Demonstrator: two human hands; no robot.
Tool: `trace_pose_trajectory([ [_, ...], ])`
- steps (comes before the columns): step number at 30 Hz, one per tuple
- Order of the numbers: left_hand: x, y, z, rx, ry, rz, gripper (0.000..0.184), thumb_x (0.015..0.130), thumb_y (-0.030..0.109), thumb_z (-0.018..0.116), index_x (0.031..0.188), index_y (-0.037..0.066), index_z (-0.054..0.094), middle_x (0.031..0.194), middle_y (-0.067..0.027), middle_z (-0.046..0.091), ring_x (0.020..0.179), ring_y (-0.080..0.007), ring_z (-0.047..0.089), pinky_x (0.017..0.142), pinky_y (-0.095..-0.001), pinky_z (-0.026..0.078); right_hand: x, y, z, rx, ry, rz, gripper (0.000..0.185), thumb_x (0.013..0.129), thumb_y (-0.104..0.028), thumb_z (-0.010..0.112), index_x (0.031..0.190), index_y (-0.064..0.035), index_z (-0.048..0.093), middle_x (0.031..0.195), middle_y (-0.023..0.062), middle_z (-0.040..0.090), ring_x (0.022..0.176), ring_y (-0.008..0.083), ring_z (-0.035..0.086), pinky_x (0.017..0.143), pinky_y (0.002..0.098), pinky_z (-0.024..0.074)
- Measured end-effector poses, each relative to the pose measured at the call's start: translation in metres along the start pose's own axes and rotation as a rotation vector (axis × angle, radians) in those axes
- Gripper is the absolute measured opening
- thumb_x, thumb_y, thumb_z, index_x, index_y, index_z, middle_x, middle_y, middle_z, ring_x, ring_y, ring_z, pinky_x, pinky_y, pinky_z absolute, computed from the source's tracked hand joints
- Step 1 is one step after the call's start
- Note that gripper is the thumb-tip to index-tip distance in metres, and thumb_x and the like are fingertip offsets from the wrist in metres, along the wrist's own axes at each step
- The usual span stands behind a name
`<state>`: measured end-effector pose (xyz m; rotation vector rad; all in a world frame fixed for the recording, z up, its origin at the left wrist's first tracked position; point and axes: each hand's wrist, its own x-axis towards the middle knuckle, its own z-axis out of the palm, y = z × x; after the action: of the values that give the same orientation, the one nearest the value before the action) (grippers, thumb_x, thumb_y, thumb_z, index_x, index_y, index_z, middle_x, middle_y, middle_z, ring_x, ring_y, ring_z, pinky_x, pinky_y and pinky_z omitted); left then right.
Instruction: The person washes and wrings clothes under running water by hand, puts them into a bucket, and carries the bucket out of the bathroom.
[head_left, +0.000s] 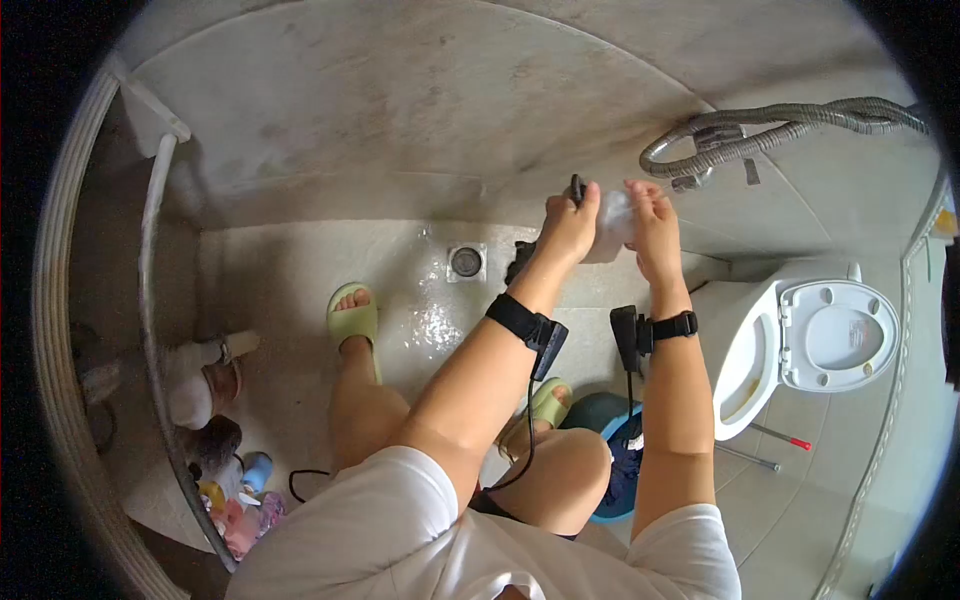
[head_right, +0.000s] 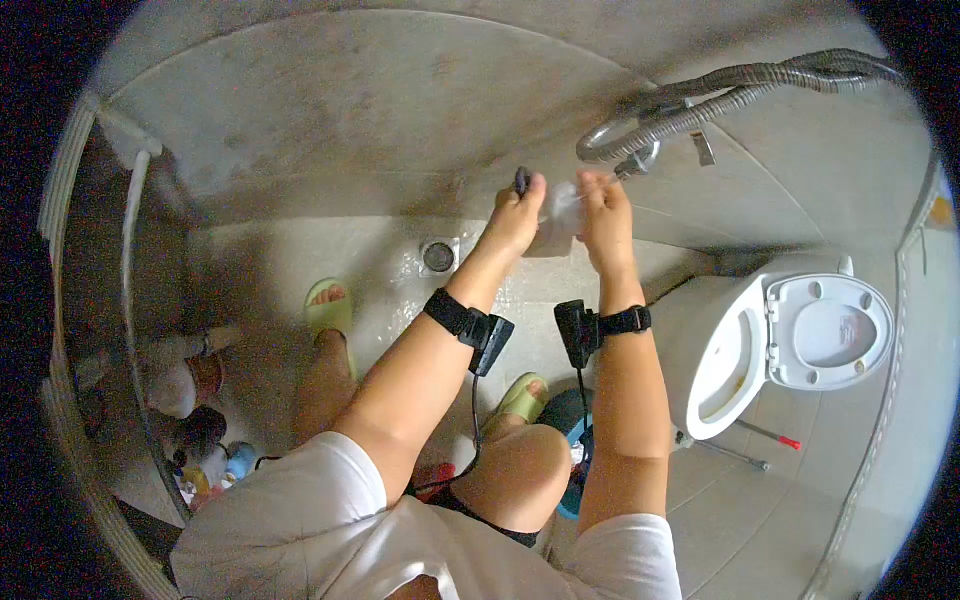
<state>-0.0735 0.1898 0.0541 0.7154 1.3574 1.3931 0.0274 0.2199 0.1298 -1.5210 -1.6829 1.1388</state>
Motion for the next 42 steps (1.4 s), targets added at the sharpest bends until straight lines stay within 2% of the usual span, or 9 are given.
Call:
trace_pose_trajectory([
  [5,-0.018,0.022,0.005,-0.756,-0.059,0.073,0.064,0.086,0.060,0.031,0.093,0.000,0.054,0.083,-0.0044,0.057,0.073,-0.0133,0.054,0.068,-0.0294,0.045,-0.011,-0.015,0.017,0.285,-0.174,0.122,0.035,0.090,-0.030,0.047,0.107,-0.0002,0.050,0.093,0.0114,0.057,0.075,0.0193,0.060,0.046,0.0310,0.0527],
  [8,-0.010,0.004,0.004,-0.739,-0.151,0.003,0.056,0.091,0.052,0.024,0.115,0.007,0.048,0.113,-0.0059,0.050,0.109,-0.0152,0.044,0.093,-0.0309,0.033,-0.007,-0.012,0.015,0.338,-0.206,0.237,0.039,0.091,-0.032,0.044,0.115,-0.0005,0.043,0.100,0.0126,0.055,0.080,0.0213,0.060,0.050,0.0340,0.0544],
  [19,-0.017,-0.005,0.011,0.002,-0.018,0.362,0.057,0.079,0.015,0.043,0.132,0.001,0.029,0.124,-0.0169,0.033,0.115,-0.0285,0.035,0.096,-0.0333,0.031,-0.006,-0.006,0.017,0.052,-0.210,0.092,0.029,0.089,-0.019,0.048,0.114,-0.0036,0.045,0.092,0.0106,0.057,0.074,0.0181,0.059,0.058,0.0306,0.0534],
  [22,-0.010,-0.017,0.010,-0.657,-0.103,0.095,0.057,0.076,0.020,0.047,0.125,-0.007,0.036,0.122,-0.0245,0.038,0.117,-0.0313,0.034,0.099,-0.0345,0.026,-0.006,-0.005,0.008,0.336,-0.249,0.103,0.030,0.090,-0.019,0.047,0.113,-0.0007,0.045,0.091,0.0112,0.058,0.074,0.0189,0.060,0.059,0.0316,0.0532],
  [26,-0.005,-0.015,-0.011,-0.102,-0.157,0.105,0.060,0.089,0.045,0.030,0.123,-0.002,0.044,0.120,-0.0194,0.048,0.121,-0.0315,0.033,0.102,-0.0357,0.022,-0.013,-0.023,0.006,0.654,-0.321,0.186,0.026,0.091,-0.015,0.042,0.111,0.0001,0.046,0.090,0.0110,0.057,0.076,0.0195,0.060,0.063,0.0336,0.0543],
  [31,-0.005,-0.017,-0.011,-0.246,-0.266,0.053,0.053,0.089,0.050,0.035,0.077,0.003,0.056,0.073,-0.0074,0.058,0.065,-0.0152,0.054,0.062,-0.0331,0.041,0.009,0.009,-0.007,0.507,-0.111,0.090,0.022,0.091,-0.017,0.042,0.104,-0.0001,0.047,0.090,0.0103,0.057,0.077,0.0204,0.060,0.062,0.0370,0.0542],
  [37,-0.011,-0.005,-0.015,-0.966,-0.051,-0.376,0.041,0.089,0.044,0.041,0.076,0.007,0.051,0.067,-0.0003,0.051,0.059,-0.0132,0.048,0.057,-0.0298,0.040,-0.030,0.015,0.050,-0.461,0.035,-0.689,0.014,0.086,-0.011,0.049,0.095,0.0004,0.050,0.092,0.0188,0.053,0.082,0.0322,0.053,0.074,0.0359,0.0424],
  [40,-0.015,-0.010,-0.021,-1.090,-0.112,-0.462,0.035,0.092,0.034,0.039,0.078,0.005,0.053,0.070,-0.0020,0.054,0.062,-0.0155,0.050,0.057,-0.0305,0.042,-0.040,0.010,0.071,-0.509,-0.011,-0.599,0.014,0.085,-0.012,0.052,0.091,0.0005,0.053,0.090,0.0190,0.053,0.079,0.0320,0.052,0.070,0.0363,0.0423],
  [42,-0.015,-0.009,-0.017,-0.056,-0.104,0.067,0.029,0.090,0.028,0.042,0.078,0.004,0.053,0.071,-0.0028,0.054,0.062,-0.0152,0.050,0.054,-0.0307,0.042,-0.032,0.004,0.076,-0.461,0.032,-0.560,0.023,0.087,-0.020,0.051,0.082,0.0021,0.055,0.079,0.0203,0.055,0.070,0.0304,0.052,0.063,0.0368,0.0415],
])
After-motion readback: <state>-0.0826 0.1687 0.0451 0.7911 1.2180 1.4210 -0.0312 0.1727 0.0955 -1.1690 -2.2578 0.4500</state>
